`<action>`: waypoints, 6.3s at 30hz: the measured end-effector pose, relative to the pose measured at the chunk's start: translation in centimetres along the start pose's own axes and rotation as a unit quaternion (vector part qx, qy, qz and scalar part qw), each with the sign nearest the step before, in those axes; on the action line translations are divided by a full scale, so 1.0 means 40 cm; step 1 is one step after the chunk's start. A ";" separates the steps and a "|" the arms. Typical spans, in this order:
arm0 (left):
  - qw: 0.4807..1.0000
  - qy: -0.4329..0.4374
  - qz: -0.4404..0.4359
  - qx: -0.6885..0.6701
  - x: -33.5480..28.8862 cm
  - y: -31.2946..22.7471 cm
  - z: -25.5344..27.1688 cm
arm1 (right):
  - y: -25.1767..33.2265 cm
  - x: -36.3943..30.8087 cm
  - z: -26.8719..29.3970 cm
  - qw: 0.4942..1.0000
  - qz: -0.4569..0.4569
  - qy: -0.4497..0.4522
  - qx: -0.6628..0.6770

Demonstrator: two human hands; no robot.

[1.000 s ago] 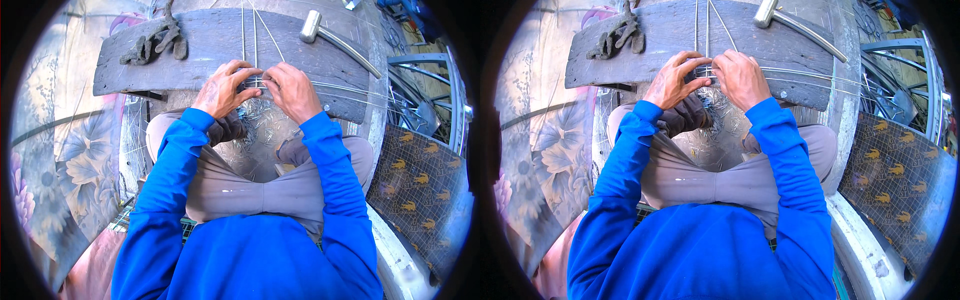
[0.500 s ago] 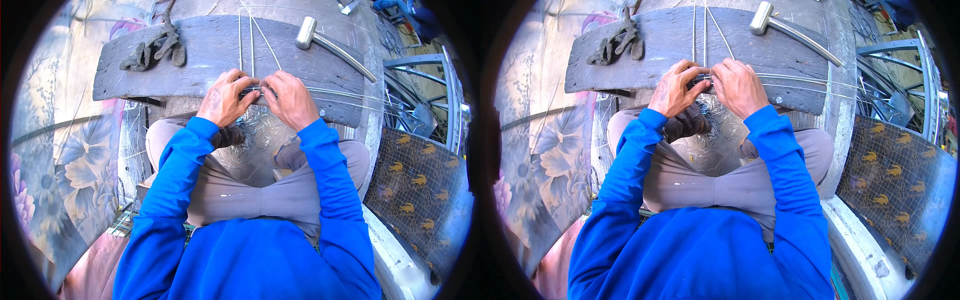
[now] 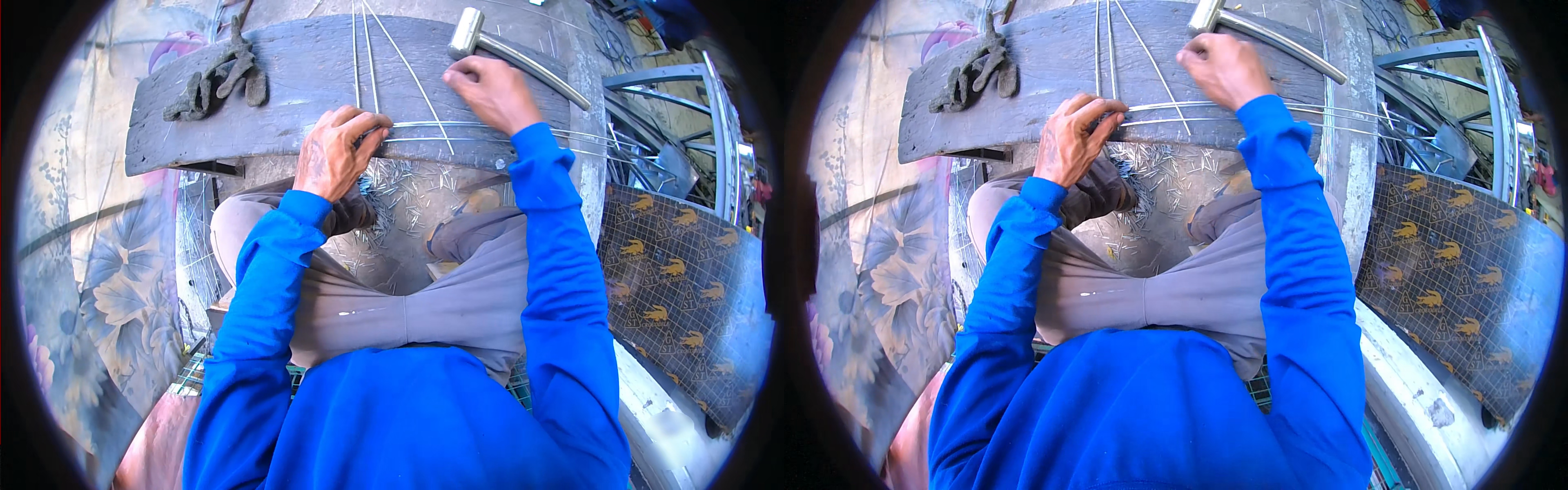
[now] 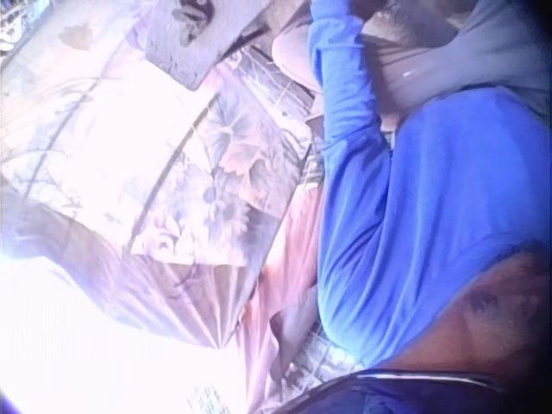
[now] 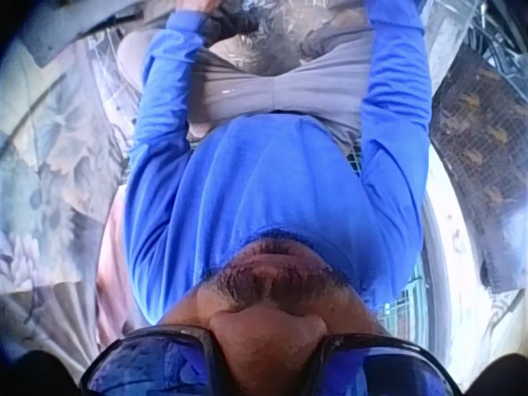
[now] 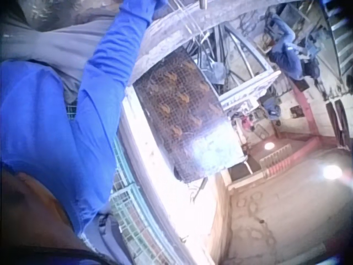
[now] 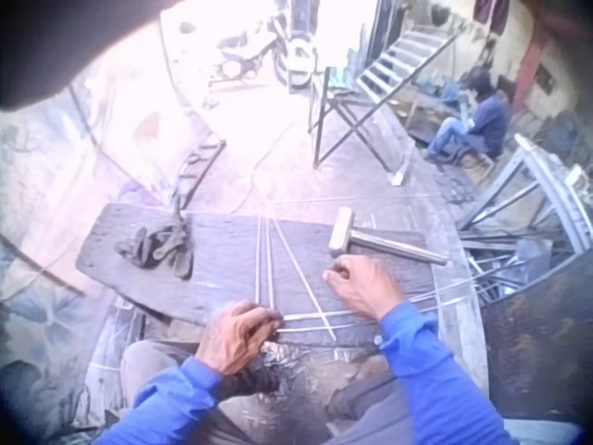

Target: Bending and cutting metal wire or rods to create a wire frame structure.

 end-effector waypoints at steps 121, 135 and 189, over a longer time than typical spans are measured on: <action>0.999 0.036 0.036 -0.017 -0.004 0.013 -0.010 | -0.019 -0.210 -0.031 0.979 0.193 -0.065 -0.026; 0.999 0.032 0.020 -0.013 -0.009 0.019 -0.010 | -0.033 -0.174 -0.068 0.977 0.056 -0.204 -0.027; 0.999 0.008 0.002 0.034 -0.020 -0.031 -0.024 | -0.163 -0.133 -0.098 0.948 0.010 -0.258 -0.187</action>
Point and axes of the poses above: each hand's wrist, its own x-axis towards the middle knuckle, its own z-axis out of the back of the hand, y = z × x, the point moved 3 cm from there along x, towards the middle knuckle, and after that the axes turned 5 degrees about -y, right-handed, at the moved point
